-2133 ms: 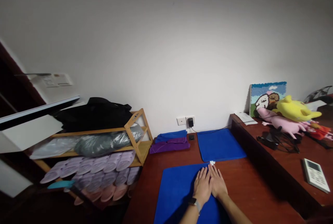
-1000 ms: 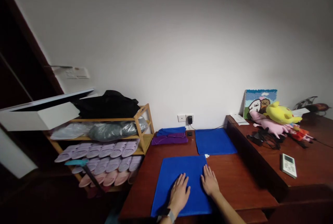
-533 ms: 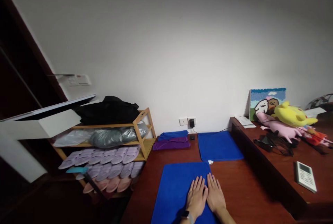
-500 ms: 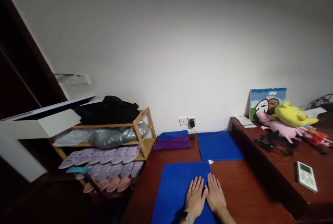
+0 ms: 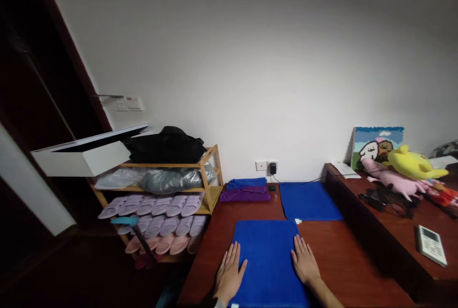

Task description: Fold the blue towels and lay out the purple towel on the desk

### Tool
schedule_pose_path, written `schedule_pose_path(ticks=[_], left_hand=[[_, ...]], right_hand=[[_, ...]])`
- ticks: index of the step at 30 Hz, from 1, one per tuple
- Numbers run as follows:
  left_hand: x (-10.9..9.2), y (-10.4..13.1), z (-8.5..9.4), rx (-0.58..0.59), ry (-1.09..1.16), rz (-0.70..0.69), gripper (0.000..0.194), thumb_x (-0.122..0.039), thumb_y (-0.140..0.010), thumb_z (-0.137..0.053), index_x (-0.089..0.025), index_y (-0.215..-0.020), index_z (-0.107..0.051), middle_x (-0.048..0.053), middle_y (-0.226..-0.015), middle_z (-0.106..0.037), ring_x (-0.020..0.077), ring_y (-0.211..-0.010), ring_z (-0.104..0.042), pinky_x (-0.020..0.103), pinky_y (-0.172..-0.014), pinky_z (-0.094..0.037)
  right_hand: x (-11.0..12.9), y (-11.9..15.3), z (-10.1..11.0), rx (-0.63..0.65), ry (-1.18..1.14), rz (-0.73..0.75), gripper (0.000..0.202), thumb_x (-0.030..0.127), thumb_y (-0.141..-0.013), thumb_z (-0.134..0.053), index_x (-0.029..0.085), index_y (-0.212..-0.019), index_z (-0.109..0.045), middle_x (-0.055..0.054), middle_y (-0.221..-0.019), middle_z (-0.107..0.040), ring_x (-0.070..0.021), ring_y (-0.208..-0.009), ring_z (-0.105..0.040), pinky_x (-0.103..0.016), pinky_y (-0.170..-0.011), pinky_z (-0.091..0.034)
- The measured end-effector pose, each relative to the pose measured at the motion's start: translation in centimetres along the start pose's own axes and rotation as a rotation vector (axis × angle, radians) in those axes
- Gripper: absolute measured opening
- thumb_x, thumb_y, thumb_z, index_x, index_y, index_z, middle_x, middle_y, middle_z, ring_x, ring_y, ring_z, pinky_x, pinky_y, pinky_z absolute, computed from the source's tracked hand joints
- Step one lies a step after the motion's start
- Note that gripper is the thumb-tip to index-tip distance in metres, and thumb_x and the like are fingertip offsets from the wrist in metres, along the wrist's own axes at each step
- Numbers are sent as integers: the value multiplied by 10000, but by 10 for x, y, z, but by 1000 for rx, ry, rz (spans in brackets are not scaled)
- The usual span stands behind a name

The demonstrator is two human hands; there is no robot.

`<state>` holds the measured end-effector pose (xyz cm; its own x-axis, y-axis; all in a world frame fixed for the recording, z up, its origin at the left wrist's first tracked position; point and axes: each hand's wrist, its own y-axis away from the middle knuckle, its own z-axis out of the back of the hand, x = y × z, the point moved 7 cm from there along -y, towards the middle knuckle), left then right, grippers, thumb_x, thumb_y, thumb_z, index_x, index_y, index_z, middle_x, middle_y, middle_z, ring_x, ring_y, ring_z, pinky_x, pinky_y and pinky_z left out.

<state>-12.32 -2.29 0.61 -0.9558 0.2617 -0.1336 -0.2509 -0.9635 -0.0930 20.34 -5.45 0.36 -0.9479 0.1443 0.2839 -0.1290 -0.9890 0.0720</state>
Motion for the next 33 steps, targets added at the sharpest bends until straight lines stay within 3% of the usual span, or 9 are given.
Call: schedule_pose_path(ticks=[4, 8, 11, 15, 17, 19, 23, 27, 33], left_hand=[[-1, 6, 5, -5, 34, -54, 699, -584, -1023, -273, -182, -1594, -305, 66, -1663, -285, 241, -1534, -266, 458, -1261, -280], [-31, 13, 20, -165, 80, -106, 548, -437, -1040, -331, -241, -1540, -438, 39, -1619, -409, 241, -1499, -363, 476, -1238, -344], [-91, 24, 22, -216, 136, -254, 493, -304, -1028, -357, -290, -1501, -496, 9, -1596, -459, 226, -1468, -423, 457, -1215, -396], [-190, 36, 10, -177, 209, -443, 488, -373, -1056, -353, -342, -1538, -426, -27, -1607, -436, 212, -1467, -425, 442, -1216, -403], [-221, 37, 0, -138, 217, -456, 502, -411, -1071, -314, -348, -1567, -359, -36, -1611, -422, 208, -1472, -416, 446, -1218, -398], [-233, 36, -9, -109, 204, -463, 510, -415, -1082, -274, -345, -1586, -301, -37, -1609, -416, 205, -1474, -411, 447, -1222, -389], [-202, 40, -15, -121, 137, -478, 568, -479, -1067, -328, -362, -1604, -185, -38, -1624, -371, 216, -1483, -394, 442, -1220, -386], [-127, 50, -16, -130, 60, -372, 555, -411, -1067, -329, -396, -1591, -144, -60, -1638, -318, 214, -1486, -386, 425, -1210, -400], [-27, 68, -12, -66, 14, -25, 536, -430, -1050, -299, -333, -1575, -261, -31, -1649, -268, 242, -1524, -284, 493, -1245, -314]], right_hand=[[-2, 12, 5, -8, -25, 4, 699, 456, -1005, -147, 93, -1596, -233, -57, -1676, -224, -215, -1553, -175, -400, -1275, -159], [-8, 41, -3, -117, -19, 8, 681, 467, -1014, -113, 147, -1599, -251, -19, -1673, -227, -227, -1554, -173, -437, -1271, -191], [-10, 59, -18, -136, -10, 15, 671, 482, -1013, -170, 160, -1586, -304, -25, -1656, -271, -249, -1542, -221, -459, -1262, -226], [-11, 67, -27, -117, 12, 48, 640, 452, -1003, -232, 169, -1561, -367, -33, -1641, -289, -268, -1535, -232, -489, -1261, -228], [-10, 68, -27, -95, 25, 82, 619, 404, -993, -246, 186, -1559, -370, -19, -1644, -263, -263, -1537, -217, -493, -1261, -226], [-9, 67, -26, -80, 33, 110, 614, 381, -985, -255, 190, -1558, -366, -13, -1645, -244, -259, -1537, -208, -489, -1260, -229], [-10, 64, -24, -95, 27, 71, 640, 435, -998, -234, 150, -1555, -365, -41, -1635, -269, -268, -1528, -238, -487, -1256, -243], [-11, 62, -25, -115, 1, 40, 665, 472, -1002, -206, 143, -1565, -337, -31, -1634, -273, -257, -1527, -246, -480, -1257, -247], [-9, 64, -24, -123, -26, 34, 666, 479, -999, -211, 160, -1573, -320, -6, -1641, -265, -248, -1530, -242, -474, -1262, -241]])
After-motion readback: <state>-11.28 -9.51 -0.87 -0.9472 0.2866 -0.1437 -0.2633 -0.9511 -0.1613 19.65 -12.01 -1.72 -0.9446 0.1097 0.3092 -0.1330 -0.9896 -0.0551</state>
